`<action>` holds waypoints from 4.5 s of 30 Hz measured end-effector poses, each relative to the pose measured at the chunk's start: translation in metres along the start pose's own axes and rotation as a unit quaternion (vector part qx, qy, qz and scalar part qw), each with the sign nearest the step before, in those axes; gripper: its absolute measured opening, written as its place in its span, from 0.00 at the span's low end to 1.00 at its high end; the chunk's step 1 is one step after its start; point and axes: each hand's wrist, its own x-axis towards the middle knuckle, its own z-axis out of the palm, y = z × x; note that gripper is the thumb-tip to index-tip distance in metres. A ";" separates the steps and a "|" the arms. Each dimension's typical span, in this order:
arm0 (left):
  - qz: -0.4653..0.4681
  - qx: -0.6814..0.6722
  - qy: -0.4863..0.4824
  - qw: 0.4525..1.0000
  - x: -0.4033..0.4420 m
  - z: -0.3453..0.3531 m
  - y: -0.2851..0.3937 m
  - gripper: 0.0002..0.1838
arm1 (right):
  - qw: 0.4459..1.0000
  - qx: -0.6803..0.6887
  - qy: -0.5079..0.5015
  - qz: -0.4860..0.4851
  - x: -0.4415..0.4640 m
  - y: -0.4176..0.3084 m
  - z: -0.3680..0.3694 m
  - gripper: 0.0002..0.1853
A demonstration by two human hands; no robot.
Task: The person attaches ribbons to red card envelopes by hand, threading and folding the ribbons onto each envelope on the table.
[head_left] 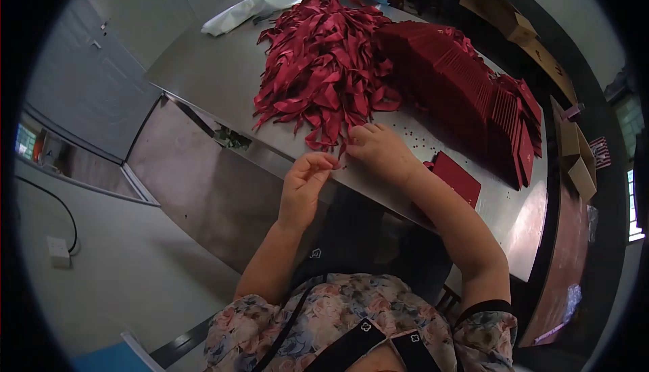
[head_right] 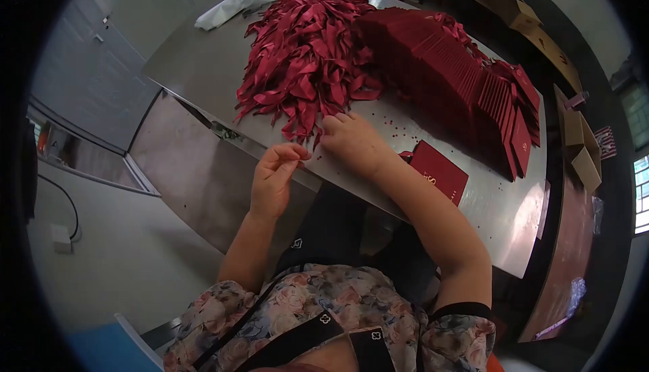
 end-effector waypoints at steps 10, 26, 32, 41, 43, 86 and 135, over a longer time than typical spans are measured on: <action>0.006 -0.011 -0.028 1.000 -0.003 0.001 0.008 0.08 | 0.783 0.520 0.305 0.153 -0.006 0.010 -0.036 0.09; -0.030 -0.023 -0.081 0.996 -0.002 0.027 0.007 0.06 | 0.584 0.536 0.594 0.135 -0.218 0.033 -0.196 0.09; -0.106 0.107 -0.156 0.976 0.018 0.066 0.006 0.09 | 0.643 0.315 0.595 0.365 -0.241 0.001 -0.178 0.07; -0.140 0.432 -0.215 0.865 0.074 0.156 -0.054 0.13 | 0.647 0.459 0.323 0.516 -0.189 -0.013 -0.013 0.06; -0.146 0.517 -0.262 0.802 0.084 0.159 -0.068 0.12 | 0.660 0.432 0.339 0.513 -0.190 -0.016 -0.007 0.05; -0.345 -0.017 -0.153 0.926 0.061 0.183 -0.058 0.02 | 0.664 0.442 0.437 0.417 -0.199 -0.021 -0.002 0.05; -0.282 0.209 -0.254 0.901 0.042 0.164 -0.051 0.14 | 0.713 0.370 0.381 0.457 -0.188 -0.024 -0.004 0.05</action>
